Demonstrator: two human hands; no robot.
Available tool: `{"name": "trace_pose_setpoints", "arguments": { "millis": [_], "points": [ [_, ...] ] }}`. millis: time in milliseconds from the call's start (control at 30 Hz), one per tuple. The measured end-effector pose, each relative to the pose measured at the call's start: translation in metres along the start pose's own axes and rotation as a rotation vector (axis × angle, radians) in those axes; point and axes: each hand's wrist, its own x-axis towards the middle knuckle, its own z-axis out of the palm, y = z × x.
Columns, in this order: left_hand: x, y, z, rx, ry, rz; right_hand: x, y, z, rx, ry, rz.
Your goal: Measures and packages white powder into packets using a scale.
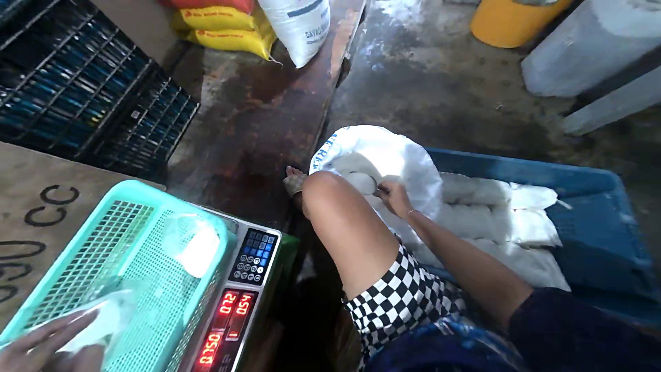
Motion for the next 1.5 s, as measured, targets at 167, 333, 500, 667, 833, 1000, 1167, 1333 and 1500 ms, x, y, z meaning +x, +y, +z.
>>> {"name": "trace_pose_setpoints", "arguments": {
  "millis": [167,333,500,667,833,1000,1167,1333,1500],
  "points": [
    [-0.003,0.004,0.031,-0.158,-0.12,-0.018,0.004,-0.003,-0.013,0.029,0.009,-0.013],
    [-0.003,0.011,0.036,-0.108,-0.091,-0.053,0.01,-0.014,-0.026,0.056,0.057,-0.02],
    [-0.009,0.011,0.04,-0.115,-0.024,-0.064,0.005,-0.054,-0.049,-0.083,0.098,-0.171],
    [-0.011,0.008,0.048,-0.153,0.059,-0.05,-0.007,-0.133,-0.071,-0.147,0.099,-0.405],
    [-0.012,0.015,0.044,-0.211,0.071,-0.118,-0.031,-0.22,-0.077,-0.052,0.026,-0.592],
    [-0.012,0.017,0.041,-0.253,0.05,-0.127,-0.097,-0.311,-0.056,-0.093,-0.16,-0.535],
    [-0.012,0.022,0.039,-0.283,0.039,-0.133,-0.085,-0.313,-0.01,-0.01,-0.416,-0.952],
    [-0.015,0.024,0.034,-0.279,0.062,-0.109,-0.104,-0.328,0.025,-0.112,-0.573,-0.891],
    [-0.014,0.03,0.036,-0.338,0.042,-0.095,-0.118,-0.34,0.037,-0.267,-0.564,-0.891]
  ]
}}
